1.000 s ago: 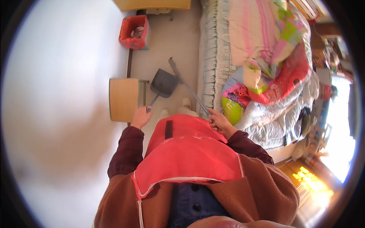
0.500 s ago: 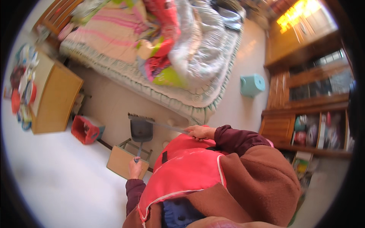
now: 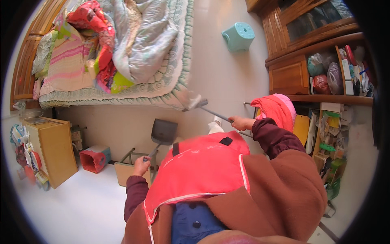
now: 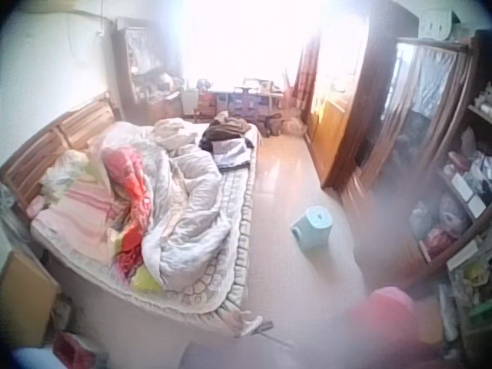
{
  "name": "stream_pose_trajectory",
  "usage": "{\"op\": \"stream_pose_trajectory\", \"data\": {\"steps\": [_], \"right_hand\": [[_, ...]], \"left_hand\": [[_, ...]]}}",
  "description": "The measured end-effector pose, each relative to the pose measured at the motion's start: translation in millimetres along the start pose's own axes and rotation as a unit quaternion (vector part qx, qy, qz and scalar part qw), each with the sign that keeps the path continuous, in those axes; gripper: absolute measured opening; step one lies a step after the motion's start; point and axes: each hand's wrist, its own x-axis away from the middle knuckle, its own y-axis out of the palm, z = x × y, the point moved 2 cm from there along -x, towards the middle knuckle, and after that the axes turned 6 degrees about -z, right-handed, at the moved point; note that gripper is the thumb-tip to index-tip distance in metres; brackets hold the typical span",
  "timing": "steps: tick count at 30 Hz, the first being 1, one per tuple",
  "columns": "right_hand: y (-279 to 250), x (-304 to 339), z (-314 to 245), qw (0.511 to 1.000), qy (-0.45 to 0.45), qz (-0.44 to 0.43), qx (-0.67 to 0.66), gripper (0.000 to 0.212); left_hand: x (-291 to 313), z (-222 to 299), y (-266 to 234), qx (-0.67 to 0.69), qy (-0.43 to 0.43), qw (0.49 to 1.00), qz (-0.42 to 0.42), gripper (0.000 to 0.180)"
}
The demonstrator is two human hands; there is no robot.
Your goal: The person sweeps debris on a tiled floor using a broom and dustpan, gathering small pieces of trash and transferring them into a red bin. The person moves around furniture and a bed while cleaning.
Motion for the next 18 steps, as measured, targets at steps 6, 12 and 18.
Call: {"op": "stream_pose_trajectory", "data": {"steps": [6, 12, 18], "right_hand": [[-42, 21, 123, 0.993, -0.021, 0.11, 0.025, 0.039], [-84, 25, 201, 0.977, -0.019, 0.199, -0.075, 0.041], [-129, -27, 235, 0.945, -0.047, 0.274, -0.17, 0.041]], "left_hand": [[-24, 112, 74, -0.038, -0.026, 0.996, -0.069, 0.023], [-69, 210, 134, -0.002, -0.021, 0.993, -0.116, 0.022], [-109, 284, 170, 0.029, -0.006, 0.99, -0.137, 0.024]]}}
